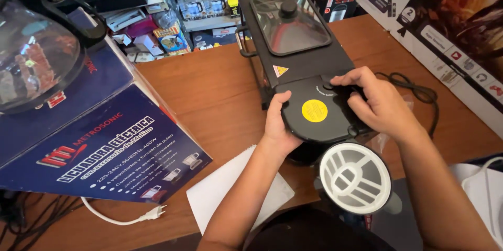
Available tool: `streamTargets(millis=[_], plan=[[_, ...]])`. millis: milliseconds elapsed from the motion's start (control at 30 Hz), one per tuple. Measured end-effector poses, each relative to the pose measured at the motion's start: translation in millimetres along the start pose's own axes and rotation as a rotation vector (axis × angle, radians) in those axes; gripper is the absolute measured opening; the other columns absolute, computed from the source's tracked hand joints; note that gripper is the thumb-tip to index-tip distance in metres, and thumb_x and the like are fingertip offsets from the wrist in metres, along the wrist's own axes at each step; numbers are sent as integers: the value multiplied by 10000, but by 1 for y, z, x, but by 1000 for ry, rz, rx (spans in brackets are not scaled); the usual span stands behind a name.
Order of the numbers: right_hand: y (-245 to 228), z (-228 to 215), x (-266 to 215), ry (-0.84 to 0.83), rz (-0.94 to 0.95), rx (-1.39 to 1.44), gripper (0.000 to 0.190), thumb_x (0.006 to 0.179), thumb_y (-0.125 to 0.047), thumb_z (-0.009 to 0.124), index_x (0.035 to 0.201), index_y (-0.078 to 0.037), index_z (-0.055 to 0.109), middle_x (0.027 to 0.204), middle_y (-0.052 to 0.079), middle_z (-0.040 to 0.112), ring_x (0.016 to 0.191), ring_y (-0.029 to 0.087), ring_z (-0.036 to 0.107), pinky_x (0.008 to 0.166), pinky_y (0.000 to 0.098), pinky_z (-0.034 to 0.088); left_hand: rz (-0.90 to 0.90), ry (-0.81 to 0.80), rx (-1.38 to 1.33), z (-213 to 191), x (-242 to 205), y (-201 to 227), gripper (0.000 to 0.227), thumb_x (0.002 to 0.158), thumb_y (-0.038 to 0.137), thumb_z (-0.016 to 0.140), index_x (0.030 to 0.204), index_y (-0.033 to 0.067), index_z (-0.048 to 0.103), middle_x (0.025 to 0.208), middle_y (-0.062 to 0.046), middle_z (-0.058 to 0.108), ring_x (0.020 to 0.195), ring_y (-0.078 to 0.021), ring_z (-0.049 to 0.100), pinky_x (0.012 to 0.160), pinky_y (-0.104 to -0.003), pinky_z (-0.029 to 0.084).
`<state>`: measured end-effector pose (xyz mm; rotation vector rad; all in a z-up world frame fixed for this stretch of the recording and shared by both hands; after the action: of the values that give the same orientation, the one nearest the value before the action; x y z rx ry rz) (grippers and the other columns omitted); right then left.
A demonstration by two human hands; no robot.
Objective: Unboxing and assembling a coffee machine by fitting the filter and water tank components.
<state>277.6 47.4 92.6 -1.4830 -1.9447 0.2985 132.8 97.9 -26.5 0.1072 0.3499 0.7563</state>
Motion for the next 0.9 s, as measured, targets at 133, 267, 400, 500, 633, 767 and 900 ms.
streamTargets(millis=[133, 267, 400, 500, 633, 767, 900], plan=[[2, 0, -1, -10, 32, 0, 318, 852, -10, 461, 1158, -77, 510, 1298, 58, 741, 1180, 214, 699, 972, 353, 503, 21, 41, 48, -5, 1, 3, 493, 815, 328, 633, 1233, 71, 673, 1182, -139, 724, 1032, -304, 672, 963, -412, 538], [3, -1, -1, -26, 80, -2, 320, 855, -24, 460, 1162, -91, 522, 1327, 39, 734, 1181, 212, 702, 956, 361, 503, 63, 86, 61, -8, 4, 5, 484, 801, 270, 602, 1227, 53, 675, 1162, -142, 727, 1011, -304, 672, 956, -410, 536], [3, -3, 0, 27, 6, 55, 259, 886, -12, 530, 1131, -89, 556, 1212, 126, 773, 1147, 358, 702, 959, 515, 538, 111, 244, -22, 14, -19, 8, 241, 705, 182, 782, 899, 61, 704, 873, -142, 725, 810, -269, 710, 719, -371, 621], [6, -2, 0, 33, 20, 71, 262, 883, -16, 528, 1133, -90, 551, 1221, 120, 769, 1158, 343, 699, 959, 509, 540, 128, 263, -28, 19, -22, 7, 221, 701, 157, 767, 883, 57, 692, 854, -140, 712, 787, -265, 696, 701, -363, 613], [0, -4, 0, 31, 20, 56, 270, 885, -17, 533, 1146, -86, 547, 1219, 130, 766, 1149, 360, 695, 954, 525, 541, 138, 273, -37, 28, -31, 7, 200, 707, 146, 759, 869, 58, 683, 837, -140, 701, 770, -262, 695, 689, -358, 615], [-9, -4, 0, 34, -38, 42, 269, 888, -5, 501, 1135, -86, 572, 1217, 130, 768, 1165, 344, 696, 963, 506, 543, 139, 308, -27, 33, -35, 5, 229, 700, 168, 770, 876, 60, 671, 823, -128, 678, 763, -254, 676, 665, -341, 598], [-7, -3, -1, 36, -48, 37, 263, 893, 3, 493, 1124, -91, 578, 1197, 117, 776, 1168, 330, 698, 965, 499, 545, 141, 317, -32, 32, -35, 5, 230, 691, 171, 775, 868, 68, 670, 814, -127, 679, 752, -252, 678, 645, -344, 597]])
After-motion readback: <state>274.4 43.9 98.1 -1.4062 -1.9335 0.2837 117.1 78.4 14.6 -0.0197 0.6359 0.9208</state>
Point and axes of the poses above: each hand's wrist, its own x-axis towards the middle knuckle, its own z-axis out of the palm, y = z × x, the point moved 6 cm from there along x, towards the middle knuckle
